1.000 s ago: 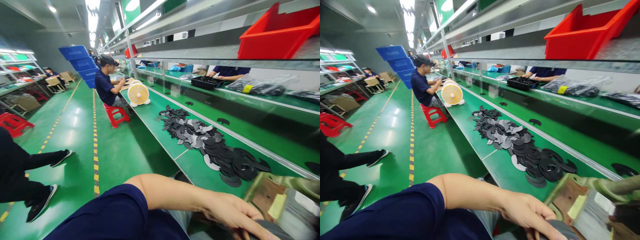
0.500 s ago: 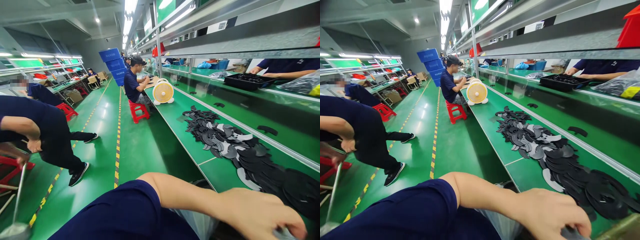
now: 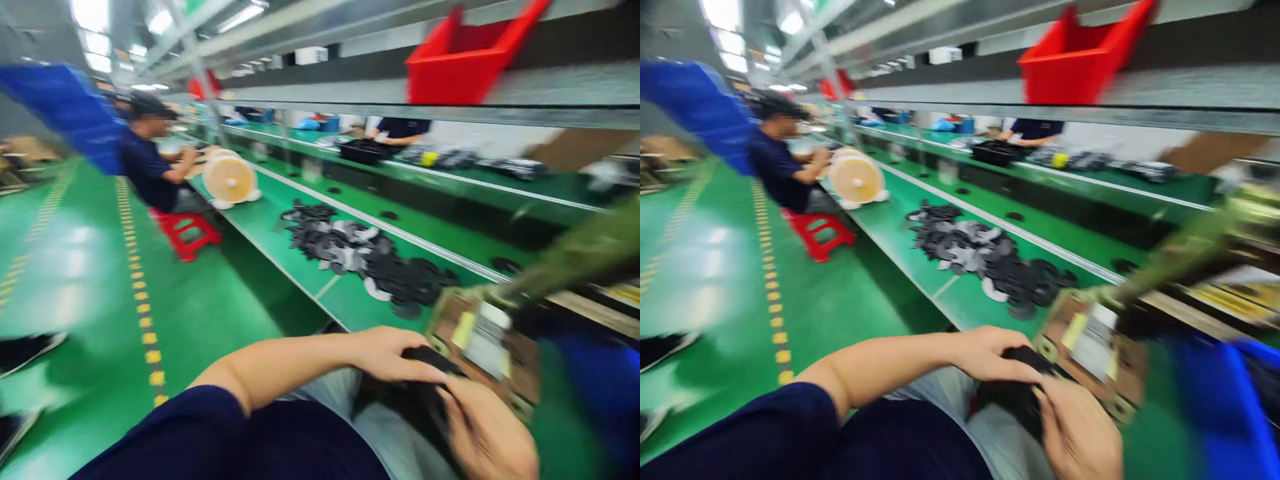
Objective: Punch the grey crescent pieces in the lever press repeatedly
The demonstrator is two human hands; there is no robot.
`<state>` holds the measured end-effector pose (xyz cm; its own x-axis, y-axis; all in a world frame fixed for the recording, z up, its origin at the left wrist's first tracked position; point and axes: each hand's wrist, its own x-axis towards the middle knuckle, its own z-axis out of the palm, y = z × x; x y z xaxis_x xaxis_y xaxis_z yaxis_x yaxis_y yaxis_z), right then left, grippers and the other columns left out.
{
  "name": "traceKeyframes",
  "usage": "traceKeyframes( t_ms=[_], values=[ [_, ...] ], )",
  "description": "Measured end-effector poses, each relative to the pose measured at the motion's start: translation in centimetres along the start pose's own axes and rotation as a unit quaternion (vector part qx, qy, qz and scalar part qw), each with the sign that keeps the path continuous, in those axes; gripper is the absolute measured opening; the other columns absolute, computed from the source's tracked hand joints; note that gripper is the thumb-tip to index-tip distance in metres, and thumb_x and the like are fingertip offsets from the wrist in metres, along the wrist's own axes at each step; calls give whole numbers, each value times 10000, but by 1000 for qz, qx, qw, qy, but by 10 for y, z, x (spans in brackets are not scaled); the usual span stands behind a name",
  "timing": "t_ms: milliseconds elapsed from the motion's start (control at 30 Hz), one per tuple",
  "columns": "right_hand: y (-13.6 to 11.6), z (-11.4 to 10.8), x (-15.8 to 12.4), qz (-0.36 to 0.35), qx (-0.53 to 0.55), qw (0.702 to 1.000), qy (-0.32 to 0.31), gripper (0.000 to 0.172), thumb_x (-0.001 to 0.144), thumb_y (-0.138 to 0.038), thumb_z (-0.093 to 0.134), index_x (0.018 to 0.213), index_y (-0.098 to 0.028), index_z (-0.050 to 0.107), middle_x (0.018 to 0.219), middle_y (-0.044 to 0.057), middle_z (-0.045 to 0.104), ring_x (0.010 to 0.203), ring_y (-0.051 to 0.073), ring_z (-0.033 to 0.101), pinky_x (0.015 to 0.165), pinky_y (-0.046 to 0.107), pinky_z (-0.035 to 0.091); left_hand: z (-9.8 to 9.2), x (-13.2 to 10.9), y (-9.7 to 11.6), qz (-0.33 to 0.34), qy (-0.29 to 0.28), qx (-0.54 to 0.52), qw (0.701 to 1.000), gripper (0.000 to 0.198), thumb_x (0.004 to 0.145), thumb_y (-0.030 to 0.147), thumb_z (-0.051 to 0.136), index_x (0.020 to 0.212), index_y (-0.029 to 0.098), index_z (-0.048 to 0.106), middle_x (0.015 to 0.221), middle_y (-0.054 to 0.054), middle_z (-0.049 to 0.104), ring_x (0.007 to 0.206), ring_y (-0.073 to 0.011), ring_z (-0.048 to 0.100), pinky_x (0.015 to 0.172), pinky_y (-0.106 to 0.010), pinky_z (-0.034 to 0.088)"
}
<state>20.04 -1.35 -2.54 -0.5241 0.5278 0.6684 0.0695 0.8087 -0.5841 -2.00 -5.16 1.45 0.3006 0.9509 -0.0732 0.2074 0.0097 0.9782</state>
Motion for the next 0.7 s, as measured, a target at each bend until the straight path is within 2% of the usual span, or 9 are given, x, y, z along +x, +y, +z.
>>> traceKeyframes(
  t_ms=[33,67,133,233,333,433,567,633,700],
  values=[
    [-3,-6,-10,1,-67,998,5,248,894,-260,711,1120,-354,752,930,15,774,786,234,740,652,396,640,3,-3,-2,40,6,39,998,383,942,547,689,1046,180,726,913,-30,710,830,-161,641,786,-279,514],
    [-7,-11,-18,30,-100,995,-2,231,914,-269,693,1131,-329,748,972,23,783,840,229,755,728,393,656,4,-4,-4,81,19,83,993,369,975,521,651,1066,172,731,978,-61,730,893,-180,660,838,-294,527],
    [-14,-18,-27,141,-115,983,7,218,984,-327,610,1155,-279,738,1032,57,785,920,217,763,822,375,657,6,0,-9,179,-12,168,969,327,1018,450,591,1110,179,748,1079,-109,754,1021,-214,686,944,-326,538],
    [-26,-30,-33,333,-17,942,30,302,997,-473,600,1117,-227,728,966,75,768,842,193,741,769,332,634,14,10,-13,295,-55,274,914,308,1029,323,523,1213,222,749,1239,-132,754,1152,-240,695,1017,-373,543],
    [-35,-51,-36,426,80,899,55,375,933,-559,682,1040,-201,717,862,53,731,745,168,700,707,307,604,22,21,-13,371,-55,314,872,379,1009,221,502,1336,254,692,1367,-117,718,1278,-239,657,1083,-404,526],
    [-39,-81,-37,437,77,890,103,382,892,-560,737,1015,-198,716,846,38,714,754,153,687,729,297,590,20,32,-21,386,5,292,875,407,1007,210,552,1404,253,626,1389,-116,698,1300,-233,637,1109,-419,524],
    [-34,-130,-35,429,13,887,169,432,851,-575,766,1033,-185,732,848,45,719,743,145,676,699,284,576,3,46,-51,331,112,296,889,260,1009,261,599,1258,272,677,1206,-96,737,1148,-249,684,1012,-432,571],
    [-23,-156,-32,431,-19,879,201,478,835,-598,768,1054,-174,732,847,52,726,724,139,668,667,271,564,-5,50,-69,314,119,303,892,209,1008,285,618,1201,244,686,1153,-95,734,1105,-247,692,992,-420,572],
    [-5,-182,-27,435,-48,869,229,502,836,-612,759,1064,-165,726,850,54,730,702,127,657,638,256,550,-10,49,-83,305,100,305,897,147,1013,282,619,1126,227,696,1106,-87,725,1074,-232,692,965,-385,568]
  ],
)
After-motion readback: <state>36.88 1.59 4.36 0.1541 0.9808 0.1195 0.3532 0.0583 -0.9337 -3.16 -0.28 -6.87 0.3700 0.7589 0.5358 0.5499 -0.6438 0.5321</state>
